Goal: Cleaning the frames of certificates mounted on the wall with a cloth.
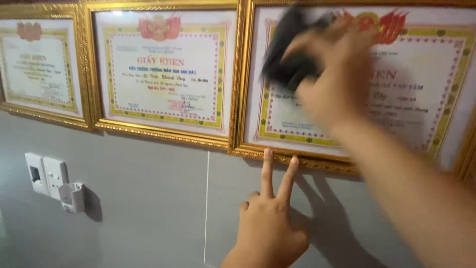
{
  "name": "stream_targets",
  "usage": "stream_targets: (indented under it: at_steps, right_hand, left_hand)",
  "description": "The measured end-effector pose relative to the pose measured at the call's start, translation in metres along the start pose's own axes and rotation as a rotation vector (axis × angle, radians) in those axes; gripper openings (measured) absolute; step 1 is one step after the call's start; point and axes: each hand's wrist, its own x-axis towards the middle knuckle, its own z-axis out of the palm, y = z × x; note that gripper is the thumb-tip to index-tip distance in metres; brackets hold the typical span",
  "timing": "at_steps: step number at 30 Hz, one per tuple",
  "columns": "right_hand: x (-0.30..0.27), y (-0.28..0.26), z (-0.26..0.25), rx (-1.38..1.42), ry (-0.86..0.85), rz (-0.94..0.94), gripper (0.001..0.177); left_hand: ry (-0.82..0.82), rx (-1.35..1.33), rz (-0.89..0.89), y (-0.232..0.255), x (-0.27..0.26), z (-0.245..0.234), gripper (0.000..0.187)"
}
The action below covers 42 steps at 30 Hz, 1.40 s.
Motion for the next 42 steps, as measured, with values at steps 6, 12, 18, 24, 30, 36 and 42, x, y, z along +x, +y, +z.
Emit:
stream_targets:
  at_steps: [6,12,18,24,30,36,42]
  right_hand:
    - [-0.078,-0.045,-0.016,0.154,-0.379,0.067,0.042]
    - [-0.037,-0.001,-0.008,-0.07,-0.026,0.118,0.043]
    - [0.035,-0.008,0.041,-0.028,0.206,-0.041,0.039]
    - [-0.023,-0.058,0.024,0.003,-0.093,0.064,0.042]
    - [-0.059,-0.064,0.012,0.139,-0.318,0.072,0.046]
    - [0.028,-0.021,0.034,-0.015,-0.004,-0.07,0.039]
    - [0.025,-0.027,0.037,-0.025,-0.041,-0.047,0.032]
  left_hand:
    - [0.138,0.037,0.101,-0.032,0.027,0.053,0.105]
    - [-0.03,-0.056,-0.002,0.001,0.001,-0.009,0.123]
    - [0.053,-0.132,0.035,0.004,-0.002,-0.007,0.119]
    - [-0.045,-0.127,-0.057,0.001,0.004,-0.003,0.112]
    - [0.072,0.077,-0.051,-0.012,0.022,0.038,0.103]
    - [-0.102,0.066,-0.142,0.017,0.0,-0.02,0.117]
    - [0.01,-0.002,-0.072,0.007,0.001,-0.009,0.111]
